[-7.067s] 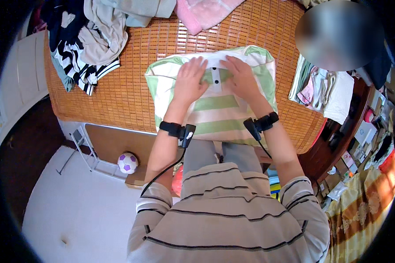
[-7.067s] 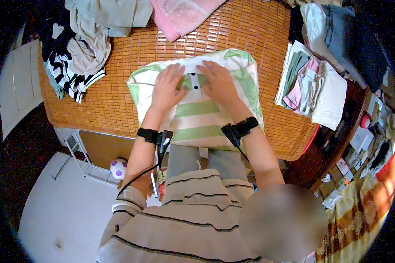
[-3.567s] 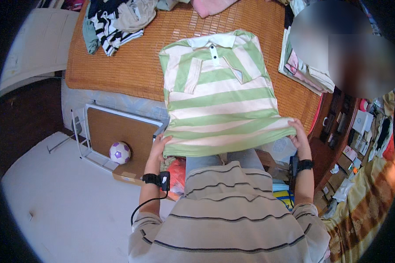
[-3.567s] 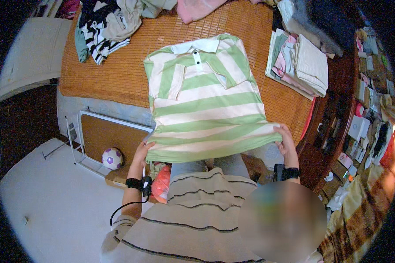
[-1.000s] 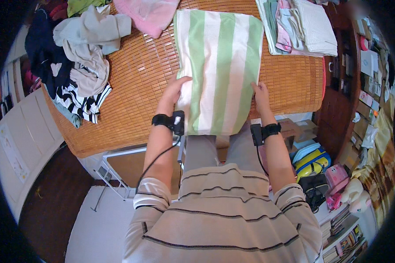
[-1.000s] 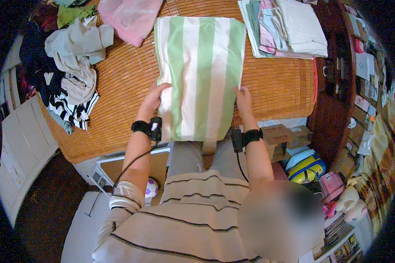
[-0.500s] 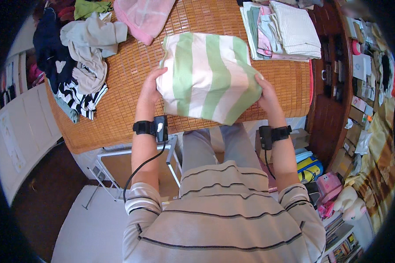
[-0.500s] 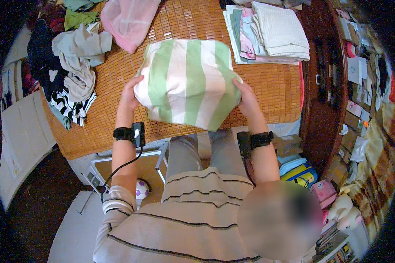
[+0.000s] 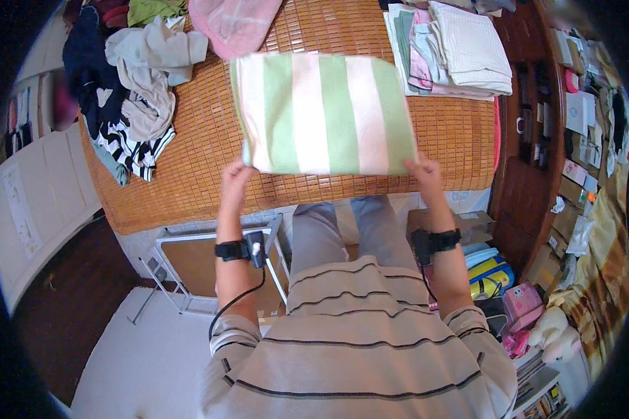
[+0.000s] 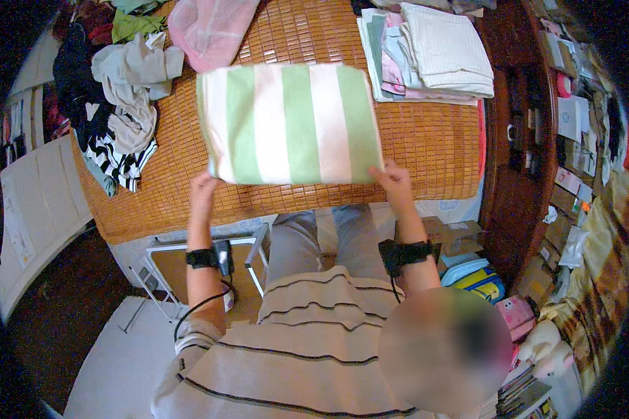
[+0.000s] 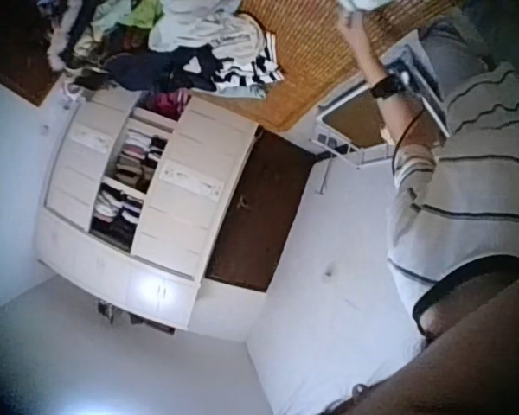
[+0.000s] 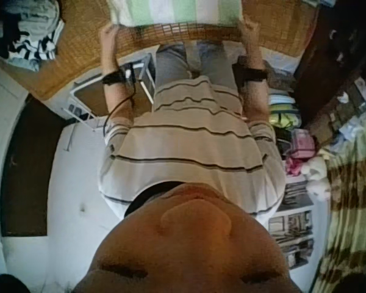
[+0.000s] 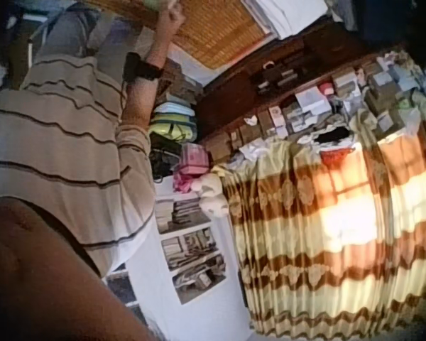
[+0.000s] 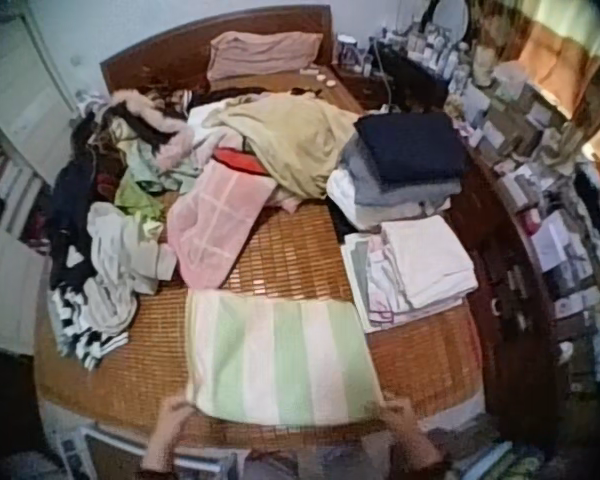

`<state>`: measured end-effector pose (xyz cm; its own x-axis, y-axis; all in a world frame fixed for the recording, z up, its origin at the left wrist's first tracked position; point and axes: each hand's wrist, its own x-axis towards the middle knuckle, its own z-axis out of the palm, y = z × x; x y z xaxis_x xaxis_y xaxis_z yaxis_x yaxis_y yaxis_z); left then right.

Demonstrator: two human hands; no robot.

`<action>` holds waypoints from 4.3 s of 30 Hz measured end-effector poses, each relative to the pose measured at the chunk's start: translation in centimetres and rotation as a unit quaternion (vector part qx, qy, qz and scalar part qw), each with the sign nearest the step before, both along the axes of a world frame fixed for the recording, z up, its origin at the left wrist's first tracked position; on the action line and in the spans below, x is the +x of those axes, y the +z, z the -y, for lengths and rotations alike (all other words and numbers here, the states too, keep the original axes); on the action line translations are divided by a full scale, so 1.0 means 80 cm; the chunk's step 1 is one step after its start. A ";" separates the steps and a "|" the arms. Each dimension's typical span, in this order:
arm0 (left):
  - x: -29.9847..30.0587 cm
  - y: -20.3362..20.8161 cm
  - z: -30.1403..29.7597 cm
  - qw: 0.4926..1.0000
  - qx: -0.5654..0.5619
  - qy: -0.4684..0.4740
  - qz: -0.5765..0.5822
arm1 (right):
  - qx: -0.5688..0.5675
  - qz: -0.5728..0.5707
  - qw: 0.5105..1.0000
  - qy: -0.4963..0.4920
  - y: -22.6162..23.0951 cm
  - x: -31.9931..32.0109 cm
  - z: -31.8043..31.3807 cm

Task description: The person folds a pink shirt, a white pair of pants, a green and white striped shirt, and a second white pair of pants one at a time on a bed and stacks them together.

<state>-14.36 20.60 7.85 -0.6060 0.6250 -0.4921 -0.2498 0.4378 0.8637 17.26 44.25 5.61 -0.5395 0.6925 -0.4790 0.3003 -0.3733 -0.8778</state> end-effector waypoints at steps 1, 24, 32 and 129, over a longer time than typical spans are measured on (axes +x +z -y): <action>0.013 -0.052 0.031 0.999 -0.049 0.011 -0.002 | -0.020 0.059 0.998 0.019 -0.035 0.014 0.019; 0.041 -0.118 -0.017 0.989 0.003 0.066 0.134 | -0.006 0.093 0.994 -0.048 -0.113 -0.068 0.015; 0.015 -0.084 -0.048 0.996 0.033 0.037 0.071 | 0.018 -0.005 0.992 -0.126 -0.071 -0.067 -0.003; 0.130 0.190 -0.297 0.949 0.209 0.001 0.236 | -0.134 -0.318 0.935 0.081 0.246 0.092 -0.316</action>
